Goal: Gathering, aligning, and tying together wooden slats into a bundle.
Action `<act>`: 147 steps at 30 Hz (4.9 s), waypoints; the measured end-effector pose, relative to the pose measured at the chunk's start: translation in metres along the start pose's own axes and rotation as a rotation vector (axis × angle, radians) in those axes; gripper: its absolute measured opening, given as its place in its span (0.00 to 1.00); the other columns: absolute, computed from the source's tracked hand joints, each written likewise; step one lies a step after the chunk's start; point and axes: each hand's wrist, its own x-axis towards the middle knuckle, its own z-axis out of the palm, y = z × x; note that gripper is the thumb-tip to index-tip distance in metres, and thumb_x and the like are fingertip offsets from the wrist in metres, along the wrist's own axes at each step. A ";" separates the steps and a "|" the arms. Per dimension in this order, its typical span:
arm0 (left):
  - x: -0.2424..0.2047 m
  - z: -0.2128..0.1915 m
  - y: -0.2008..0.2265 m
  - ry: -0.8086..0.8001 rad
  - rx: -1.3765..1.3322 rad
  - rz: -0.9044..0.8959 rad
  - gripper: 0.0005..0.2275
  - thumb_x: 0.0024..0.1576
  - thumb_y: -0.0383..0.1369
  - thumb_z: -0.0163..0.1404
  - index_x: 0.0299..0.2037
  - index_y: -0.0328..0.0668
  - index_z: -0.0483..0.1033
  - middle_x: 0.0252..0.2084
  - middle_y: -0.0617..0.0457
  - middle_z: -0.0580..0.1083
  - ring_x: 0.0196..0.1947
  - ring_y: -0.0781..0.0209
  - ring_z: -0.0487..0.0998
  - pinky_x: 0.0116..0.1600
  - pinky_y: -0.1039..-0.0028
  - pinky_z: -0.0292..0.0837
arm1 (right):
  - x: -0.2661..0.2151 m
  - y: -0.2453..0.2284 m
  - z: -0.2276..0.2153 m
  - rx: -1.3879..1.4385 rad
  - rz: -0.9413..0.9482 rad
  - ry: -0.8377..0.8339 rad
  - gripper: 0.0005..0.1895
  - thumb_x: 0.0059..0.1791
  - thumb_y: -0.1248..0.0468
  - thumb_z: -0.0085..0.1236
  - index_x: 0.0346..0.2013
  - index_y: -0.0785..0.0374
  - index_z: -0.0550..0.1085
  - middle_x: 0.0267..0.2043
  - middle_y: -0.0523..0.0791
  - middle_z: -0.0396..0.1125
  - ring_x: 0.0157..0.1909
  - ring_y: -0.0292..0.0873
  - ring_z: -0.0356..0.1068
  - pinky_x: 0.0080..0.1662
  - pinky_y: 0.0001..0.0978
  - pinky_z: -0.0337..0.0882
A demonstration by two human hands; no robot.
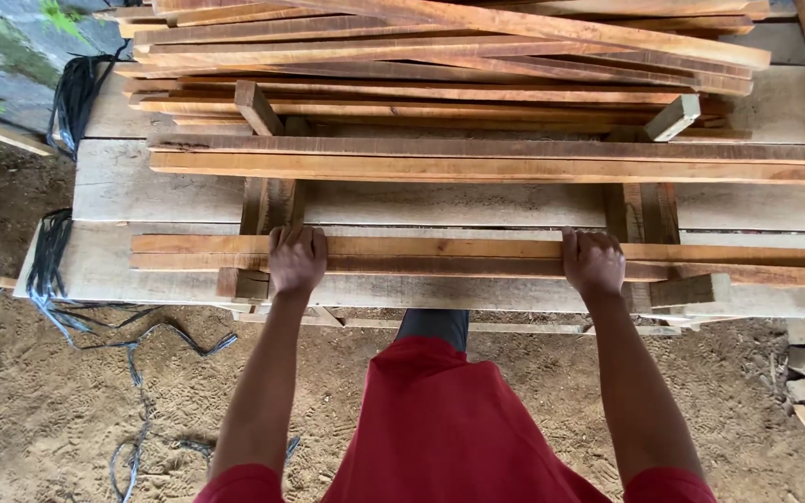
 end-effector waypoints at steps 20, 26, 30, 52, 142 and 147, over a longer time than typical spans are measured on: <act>0.128 0.043 0.030 -0.242 -0.115 -0.051 0.09 0.67 0.39 0.45 0.40 0.45 0.75 0.42 0.48 0.74 0.50 0.48 0.78 0.53 0.56 0.78 | 0.113 0.016 0.062 1.763 1.717 0.019 0.31 0.55 0.43 0.49 0.16 0.55 0.54 0.21 0.39 0.40 0.22 0.46 0.53 0.57 0.45 0.73; 0.122 0.106 0.008 -0.407 -0.147 -0.153 0.20 0.52 0.40 0.62 0.49 0.57 0.65 0.46 0.55 0.69 0.55 0.51 0.71 0.59 0.54 0.70 | 0.110 0.027 0.128 1.800 1.813 0.296 0.37 0.44 0.35 0.60 0.52 0.61 0.69 0.44 0.50 0.69 0.46 0.54 0.73 0.50 0.57 0.78; 0.124 0.094 0.016 -0.413 -0.092 -0.116 0.18 0.55 0.45 0.59 0.47 0.54 0.64 0.45 0.56 0.68 0.54 0.53 0.72 0.58 0.56 0.70 | 0.135 -0.012 0.098 1.805 1.733 0.404 0.38 0.47 0.36 0.56 0.61 0.59 0.65 0.53 0.54 0.66 0.52 0.57 0.70 0.55 0.60 0.74; 0.086 0.064 0.015 -0.254 0.048 0.252 0.17 0.46 0.40 0.67 0.44 0.58 0.77 0.41 0.62 0.76 0.46 0.62 0.80 0.46 0.71 0.80 | 0.092 0.028 0.093 1.207 1.319 0.401 0.19 0.53 0.57 0.61 0.54 0.56 0.65 0.46 0.47 0.62 0.47 0.47 0.66 0.53 0.53 0.65; 0.030 -0.010 0.040 -0.104 -0.233 0.092 0.08 0.60 0.37 0.45 0.37 0.48 0.78 0.33 0.53 0.75 0.37 0.54 0.80 0.55 0.63 0.70 | -0.002 0.004 0.034 0.023 0.051 0.038 0.21 0.44 0.56 0.67 0.46 0.59 0.73 0.48 0.48 0.63 0.53 0.56 0.69 0.57 0.50 0.70; 0.035 -0.027 0.041 -0.148 -0.288 0.091 0.10 0.61 0.35 0.45 0.43 0.46 0.80 0.36 0.51 0.77 0.40 0.53 0.80 0.57 0.61 0.69 | -0.008 0.008 0.031 0.006 0.086 0.022 0.16 0.46 0.56 0.67 0.42 0.60 0.74 0.41 0.49 0.65 0.47 0.57 0.70 0.52 0.48 0.70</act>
